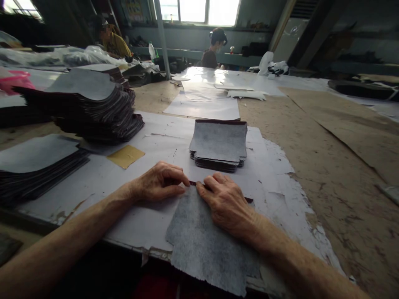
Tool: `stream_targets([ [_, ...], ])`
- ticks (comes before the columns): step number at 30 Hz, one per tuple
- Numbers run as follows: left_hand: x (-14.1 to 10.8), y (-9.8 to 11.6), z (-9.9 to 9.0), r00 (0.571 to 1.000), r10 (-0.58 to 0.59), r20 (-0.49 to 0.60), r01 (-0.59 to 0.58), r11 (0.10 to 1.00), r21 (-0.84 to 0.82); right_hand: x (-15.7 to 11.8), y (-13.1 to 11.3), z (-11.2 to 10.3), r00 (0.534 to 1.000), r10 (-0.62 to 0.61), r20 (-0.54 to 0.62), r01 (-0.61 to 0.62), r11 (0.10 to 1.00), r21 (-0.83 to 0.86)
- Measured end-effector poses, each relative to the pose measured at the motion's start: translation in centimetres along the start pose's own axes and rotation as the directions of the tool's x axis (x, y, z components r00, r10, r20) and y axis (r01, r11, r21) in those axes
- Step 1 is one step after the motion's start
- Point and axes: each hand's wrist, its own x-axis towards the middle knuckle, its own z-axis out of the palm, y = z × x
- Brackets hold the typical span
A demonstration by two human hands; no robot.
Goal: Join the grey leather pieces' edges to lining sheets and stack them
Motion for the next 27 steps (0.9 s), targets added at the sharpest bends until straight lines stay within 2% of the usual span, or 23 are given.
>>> stream_targets([
  [2, 0.2, 0.0, 0.3, 0.999, -0.002, -0.032, 0.003, 0.999, 0.033, 0.2, -0.2, 0.1, 0.999, -0.024, 0.041, 0.024, 1.000, -0.017],
  [5, 0.3, -0.1, 0.6, 1.000, -0.019, -0.009, 0.019, 0.997, 0.078, 0.0, 0.6, 0.2, 1.000, 0.010, -0.011, -0.010, 0.998, 0.063],
  [7, 0.3, -0.2, 0.7, 0.999, -0.030, -0.013, 0.031, 0.995, 0.095, -0.4, 1.5, 0.1, 0.989, 0.114, -0.098, -0.093, 0.978, 0.189],
  [9, 0.2, -0.2, 0.6, 0.999, -0.040, -0.008, 0.041, 0.995, 0.095, -0.7, 2.1, -0.2, 0.955, 0.247, -0.163, -0.195, 0.940, 0.281],
  [11, 0.3, -0.2, 0.6, 0.999, -0.050, -0.003, 0.050, 0.994, 0.100, -0.8, 2.3, -0.6, 0.935, 0.320, -0.153, -0.274, 0.926, 0.260],
  [15, 0.9, 0.1, 0.8, 0.997, -0.022, -0.071, 0.031, 0.990, 0.140, -0.4, 1.4, -1.1, 0.949, 0.316, -0.007, -0.314, 0.943, 0.113],
  [17, 1.3, 0.3, 1.0, 0.998, 0.006, -0.062, 0.003, 0.989, 0.150, -0.2, 1.0, -0.9, 0.942, 0.335, 0.012, -0.334, 0.936, 0.114],
  [20, 1.7, 0.5, 1.4, 0.998, 0.066, -0.022, -0.061, 0.983, 0.173, 0.0, 0.8, -0.1, 0.939, 0.342, -0.028, -0.336, 0.934, 0.123],
  [24, 1.9, 0.7, 1.9, 0.991, 0.135, -0.012, -0.130, 0.969, 0.210, 0.0, 0.7, 0.9, 0.950, 0.277, -0.147, -0.257, 0.956, 0.141],
  [27, 2.0, 1.0, 2.1, 0.989, 0.138, -0.060, -0.123, 0.970, 0.208, 0.3, 0.5, 0.7, 0.959, 0.206, -0.196, -0.182, 0.974, 0.134],
])
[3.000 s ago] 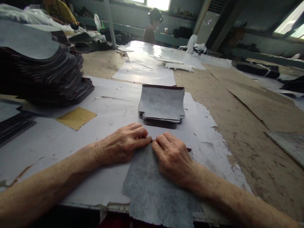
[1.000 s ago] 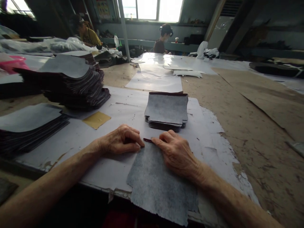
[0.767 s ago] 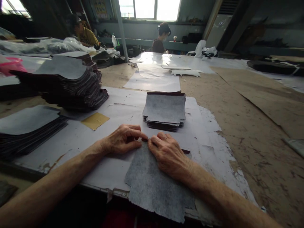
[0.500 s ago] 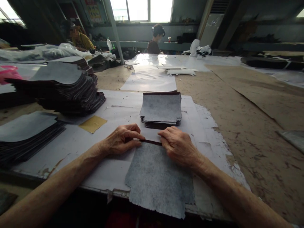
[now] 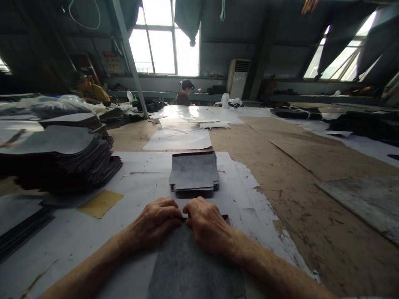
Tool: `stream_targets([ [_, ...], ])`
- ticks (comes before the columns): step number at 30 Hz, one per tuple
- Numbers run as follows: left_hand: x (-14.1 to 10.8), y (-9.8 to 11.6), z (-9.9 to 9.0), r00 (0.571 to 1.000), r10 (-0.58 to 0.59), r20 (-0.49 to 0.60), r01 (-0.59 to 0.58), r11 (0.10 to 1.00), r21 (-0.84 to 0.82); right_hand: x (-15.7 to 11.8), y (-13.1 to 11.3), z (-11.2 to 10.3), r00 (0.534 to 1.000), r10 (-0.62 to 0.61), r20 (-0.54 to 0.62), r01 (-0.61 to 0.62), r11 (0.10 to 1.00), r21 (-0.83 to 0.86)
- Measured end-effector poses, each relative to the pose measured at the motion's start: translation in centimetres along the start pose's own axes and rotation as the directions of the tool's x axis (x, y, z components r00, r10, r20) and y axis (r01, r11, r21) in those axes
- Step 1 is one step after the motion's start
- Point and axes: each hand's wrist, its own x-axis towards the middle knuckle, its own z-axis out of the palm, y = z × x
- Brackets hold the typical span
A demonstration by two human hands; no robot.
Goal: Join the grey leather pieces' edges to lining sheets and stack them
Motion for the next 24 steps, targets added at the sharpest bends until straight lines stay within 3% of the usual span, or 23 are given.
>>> stream_targets([
  [3, -0.1, 0.2, -0.2, 0.995, -0.046, -0.086, 0.046, 0.999, -0.007, 0.5, 0.4, -1.5, 1.000, 0.008, 0.013, -0.007, 1.000, -0.004],
  [6, -0.4, 0.0, -0.8, 0.984, -0.068, -0.162, 0.074, 0.997, 0.026, 0.5, 1.9, -3.5, 0.968, 0.251, 0.025, -0.252, 0.953, 0.170],
  [10, -1.0, -0.2, -1.5, 0.961, -0.050, -0.272, 0.082, 0.991, 0.110, -0.1, 3.7, -4.5, 0.836, 0.523, 0.169, -0.525, 0.671, 0.523],
  [12, -1.1, -0.3, -1.6, 0.945, -0.029, -0.326, 0.083, 0.985, 0.152, -0.3, 4.0, -4.3, 0.798, 0.565, 0.211, -0.546, 0.530, 0.649],
  [13, -1.2, -0.3, -1.6, 0.936, -0.019, -0.350, 0.085, 0.981, 0.173, -0.3, 3.9, -4.0, 0.794, 0.577, 0.191, -0.530, 0.502, 0.684],
  [15, -1.2, -0.4, -1.6, 0.921, 0.006, -0.389, 0.086, 0.972, 0.220, -0.4, 3.6, -3.5, 0.805, 0.590, 0.068, -0.462, 0.551, 0.695],
  [17, -1.3, -0.4, -1.6, 0.913, 0.037, -0.406, 0.081, 0.960, 0.270, -0.5, 3.4, -3.2, 0.831, 0.542, -0.125, -0.350, 0.685, 0.639],
  [21, -1.4, -0.6, -1.7, 0.917, 0.106, -0.385, 0.034, 0.940, 0.339, -0.8, 3.2, -2.9, 0.869, 0.215, -0.446, -0.029, 0.922, 0.387],
  [24, -1.3, -0.7, -1.6, 0.923, 0.128, -0.362, 0.009, 0.935, 0.353, -0.8, 3.1, -2.9, 0.835, -0.025, -0.549, 0.157, 0.968, 0.195],
])
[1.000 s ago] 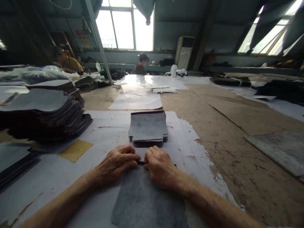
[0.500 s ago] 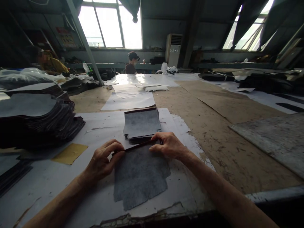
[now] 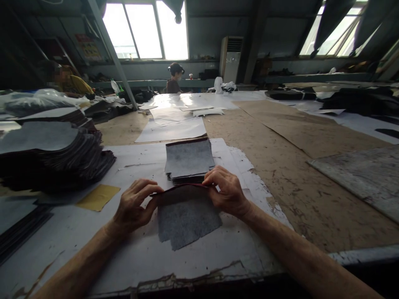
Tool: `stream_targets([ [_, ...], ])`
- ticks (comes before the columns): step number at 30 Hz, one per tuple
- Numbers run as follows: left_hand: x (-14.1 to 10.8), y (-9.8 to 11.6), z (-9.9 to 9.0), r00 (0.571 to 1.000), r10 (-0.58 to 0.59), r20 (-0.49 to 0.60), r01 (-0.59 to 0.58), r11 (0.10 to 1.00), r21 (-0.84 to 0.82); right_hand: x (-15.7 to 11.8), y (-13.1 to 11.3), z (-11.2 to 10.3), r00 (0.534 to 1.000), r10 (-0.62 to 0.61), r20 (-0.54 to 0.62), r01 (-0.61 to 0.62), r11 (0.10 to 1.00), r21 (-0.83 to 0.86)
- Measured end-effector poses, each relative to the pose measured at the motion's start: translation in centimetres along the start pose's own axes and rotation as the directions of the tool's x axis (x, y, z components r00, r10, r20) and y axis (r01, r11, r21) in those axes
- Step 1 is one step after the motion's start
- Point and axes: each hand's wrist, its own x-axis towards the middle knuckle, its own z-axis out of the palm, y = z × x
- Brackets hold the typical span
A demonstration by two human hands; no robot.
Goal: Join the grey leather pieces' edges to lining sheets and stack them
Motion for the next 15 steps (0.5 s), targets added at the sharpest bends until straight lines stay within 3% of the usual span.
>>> stream_targets([
  [5, -0.11, -0.36, 0.57, 1.000, 0.030, -0.009, -0.030, 0.999, 0.037, 0.18, -0.29, 0.20, 0.973, -0.225, -0.041, 0.221, 0.971, -0.093],
  [15, -0.27, -0.56, 0.88, 1.000, 0.024, 0.014, -0.024, 0.999, 0.025, 0.06, -0.61, -0.03, 0.959, -0.284, 0.004, 0.281, 0.948, -0.148],
])
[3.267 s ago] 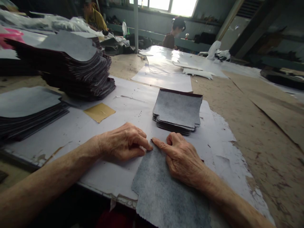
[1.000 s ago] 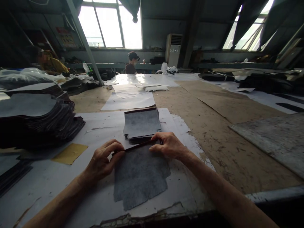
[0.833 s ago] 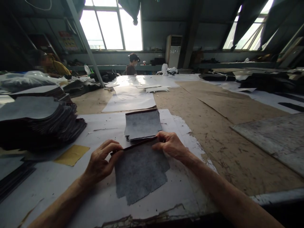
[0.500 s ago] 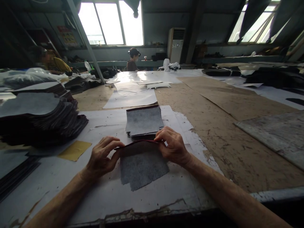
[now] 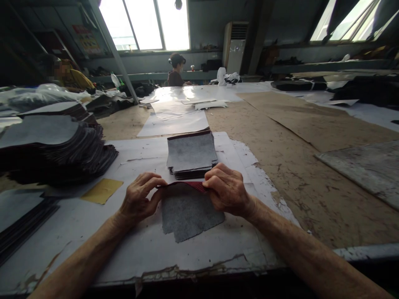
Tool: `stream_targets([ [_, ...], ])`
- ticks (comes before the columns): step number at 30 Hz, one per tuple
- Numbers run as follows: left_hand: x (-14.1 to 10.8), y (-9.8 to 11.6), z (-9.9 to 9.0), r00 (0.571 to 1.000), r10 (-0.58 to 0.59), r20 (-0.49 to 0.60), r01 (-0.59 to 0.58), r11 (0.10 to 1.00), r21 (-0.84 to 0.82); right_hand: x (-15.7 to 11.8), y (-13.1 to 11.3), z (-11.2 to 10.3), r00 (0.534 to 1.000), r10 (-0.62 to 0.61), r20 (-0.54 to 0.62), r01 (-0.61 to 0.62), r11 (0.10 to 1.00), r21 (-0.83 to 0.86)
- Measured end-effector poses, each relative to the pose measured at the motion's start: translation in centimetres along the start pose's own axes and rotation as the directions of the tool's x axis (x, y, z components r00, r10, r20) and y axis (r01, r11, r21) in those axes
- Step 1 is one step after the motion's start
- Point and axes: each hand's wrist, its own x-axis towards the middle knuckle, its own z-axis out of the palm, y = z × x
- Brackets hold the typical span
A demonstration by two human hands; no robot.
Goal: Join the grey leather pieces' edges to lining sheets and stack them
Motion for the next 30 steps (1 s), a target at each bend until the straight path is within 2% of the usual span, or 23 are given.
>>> stream_targets([
  [4, 0.1, 0.1, 0.0, 0.999, -0.043, 0.006, 0.044, 0.999, -0.027, 0.1, -0.1, 0.0, 0.998, 0.055, 0.021, -0.056, 0.996, 0.064],
  [5, 0.1, 0.2, -0.1, 0.997, -0.072, 0.014, 0.072, 0.996, -0.050, 0.2, -0.1, 0.0, 0.990, 0.134, 0.043, -0.138, 0.985, 0.107],
  [6, 0.2, 0.2, -0.2, 0.993, -0.113, 0.030, 0.115, 0.990, -0.085, 0.3, -0.1, -0.1, 0.961, 0.264, 0.085, -0.275, 0.947, 0.163],
  [7, 0.2, 0.3, -0.4, 0.984, -0.167, 0.059, 0.173, 0.976, -0.132, 0.4, 0.1, -0.2, 0.887, 0.431, 0.164, -0.459, 0.859, 0.226],
  [8, 0.3, 0.4, -0.5, 0.967, -0.232, 0.105, 0.248, 0.951, -0.187, 0.6, 0.2, -0.3, 0.750, 0.597, 0.284, -0.660, 0.699, 0.274],
  [9, 0.3, 0.4, -0.7, 0.939, -0.299, 0.172, 0.334, 0.911, -0.242, 0.7, 0.4, -0.4, 0.559, 0.711, 0.426, -0.829, 0.485, 0.277],
  [10, 0.4, 0.5, -0.8, 0.898, -0.358, 0.256, 0.424, 0.860, -0.283, 0.8, 0.7, -0.5, 0.354, 0.749, 0.559, -0.935, 0.271, 0.229],
  [11, 0.5, 0.6, -0.8, 0.849, -0.399, 0.346, 0.503, 0.811, -0.299, 0.8, 0.9, -0.6, 0.188, 0.733, 0.654, -0.982, 0.120, 0.147],
  [12, 0.5, 0.7, -0.8, 0.801, -0.422, 0.425, 0.562, 0.775, -0.289, 0.9, 1.0, -0.6, 0.081, 0.708, 0.702, -0.997, 0.063, 0.051],
  [13, 0.6, 0.7, -0.7, 0.765, -0.429, 0.481, 0.591, 0.764, -0.259, 0.8, 1.1, -0.6, 0.028, 0.711, 0.702, -0.994, 0.094, -0.056],
  [14, 0.6, 0.8, -0.6, 0.749, -0.425, 0.508, 0.590, 0.777, -0.220, 0.8, 1.2, -0.6, 0.030, 0.749, 0.662, -0.969, 0.184, -0.165],
  [15, 0.6, 0.8, -0.5, 0.756, -0.414, 0.507, 0.563, 0.806, -0.181, 0.7, 1.2, -0.6, 0.078, 0.798, 0.598, -0.914, 0.297, -0.277],
  [16, 0.6, 0.8, -0.4, 0.779, -0.397, 0.485, 0.520, 0.841, -0.146, 0.7, 1.1, -0.5, 0.157, 0.832, 0.532, -0.833, 0.401, -0.382],
  [18, 0.4, 0.7, -0.1, 0.838, -0.344, 0.423, 0.423, 0.900, -0.106, 0.6, 1.1, -0.5, 0.321, 0.835, 0.448, -0.659, 0.536, -0.527],
  [20, 0.2, 0.5, 0.1, 0.883, -0.273, 0.381, 0.334, 0.937, -0.102, 0.6, 1.1, -0.6, 0.432, 0.777, 0.457, -0.543, 0.629, -0.557],
  [22, 0.0, 0.4, 0.2, 0.910, -0.203, 0.360, 0.257, 0.960, -0.108, 0.6, 1.3, -0.8, 0.508, 0.703, 0.498, -0.469, 0.711, -0.524],
  [24, -0.1, 0.4, 0.3, 0.925, -0.155, 0.348, 0.204, 0.973, -0.108, 0.5, 1.4, -0.8, 0.573, 0.619, 0.537, -0.400, 0.783, -0.476],
  [26, -0.1, 0.4, 0.3, 0.932, -0.132, 0.337, 0.178, 0.978, -0.110, 0.4, 1.4, -0.7, 0.617, 0.526, 0.585, -0.323, 0.847, -0.421],
  [28, -0.1, 0.4, 0.4, 0.935, -0.121, 0.334, 0.170, 0.978, -0.122, 0.2, 1.1, -0.5, 0.635, 0.419, 0.649, -0.237, 0.905, -0.352],
  [30, -0.1, 0.4, 0.4, 0.932, -0.117, 0.343, 0.172, 0.976, -0.135, 0.0, 0.8, -0.3, 0.624, 0.327, 0.710, -0.156, 0.942, -0.297],
])
